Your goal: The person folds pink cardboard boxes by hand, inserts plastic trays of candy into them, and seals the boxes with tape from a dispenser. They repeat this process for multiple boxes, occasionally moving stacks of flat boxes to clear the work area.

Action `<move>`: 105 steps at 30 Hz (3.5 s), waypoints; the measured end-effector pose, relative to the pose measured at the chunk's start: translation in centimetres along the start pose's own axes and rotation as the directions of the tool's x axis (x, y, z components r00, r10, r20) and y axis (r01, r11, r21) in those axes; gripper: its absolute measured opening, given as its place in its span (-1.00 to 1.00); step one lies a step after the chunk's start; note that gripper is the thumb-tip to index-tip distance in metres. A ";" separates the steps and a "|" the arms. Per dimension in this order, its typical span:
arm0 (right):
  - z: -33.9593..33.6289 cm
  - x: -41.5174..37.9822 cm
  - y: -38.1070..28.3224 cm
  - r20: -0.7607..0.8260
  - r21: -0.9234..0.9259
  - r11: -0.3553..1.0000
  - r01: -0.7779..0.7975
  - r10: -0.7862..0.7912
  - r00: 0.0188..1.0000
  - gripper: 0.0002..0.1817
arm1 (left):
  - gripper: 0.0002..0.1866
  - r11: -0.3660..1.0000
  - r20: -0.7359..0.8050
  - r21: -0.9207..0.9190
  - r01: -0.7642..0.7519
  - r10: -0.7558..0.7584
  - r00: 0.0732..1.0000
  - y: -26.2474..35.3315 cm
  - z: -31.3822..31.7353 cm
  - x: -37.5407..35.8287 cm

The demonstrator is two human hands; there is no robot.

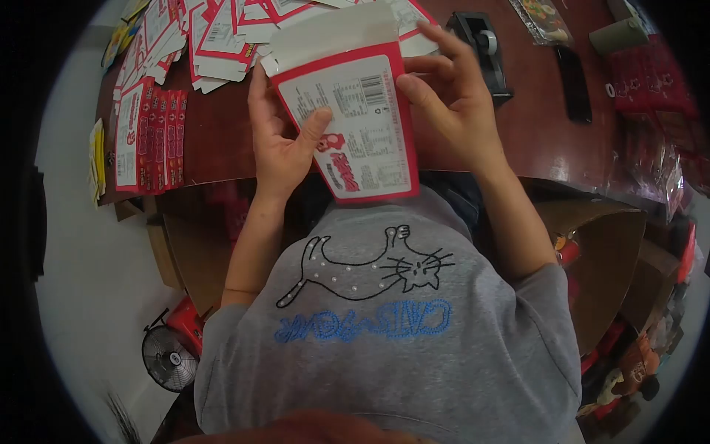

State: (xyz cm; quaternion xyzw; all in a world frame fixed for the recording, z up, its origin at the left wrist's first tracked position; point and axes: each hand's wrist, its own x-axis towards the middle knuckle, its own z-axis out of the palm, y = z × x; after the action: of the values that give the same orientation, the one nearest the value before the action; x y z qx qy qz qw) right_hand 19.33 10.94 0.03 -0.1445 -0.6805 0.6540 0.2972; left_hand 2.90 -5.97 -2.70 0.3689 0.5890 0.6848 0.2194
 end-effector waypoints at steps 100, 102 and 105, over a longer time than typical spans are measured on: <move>-11.8 -1.1 4.7 -0.257 -0.275 0.885 -0.376 0.309 0.916 -0.55 | 0.18 0.311 0.552 0.832 -0.460 -0.375 0.745 5.3 -4.3 2.8; -12.0 -0.6 3.9 -0.248 0.057 0.875 -0.480 0.478 0.842 -0.73 | 0.21 0.282 0.691 0.718 -0.636 -0.400 0.602 5.3 -3.4 3.5; -11.1 -1.7 3.9 -0.284 0.079 0.955 -0.287 0.297 0.912 -0.80 | 0.12 0.246 0.868 0.389 -0.888 -0.421 0.263 4.0 -1.2 4.8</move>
State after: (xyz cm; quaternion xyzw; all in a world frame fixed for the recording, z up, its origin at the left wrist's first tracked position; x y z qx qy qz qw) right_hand 26.51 19.23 -4.48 -0.3344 -0.5879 0.6744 0.2962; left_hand -0.54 -4.03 2.35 0.8431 0.5136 -0.1268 0.0967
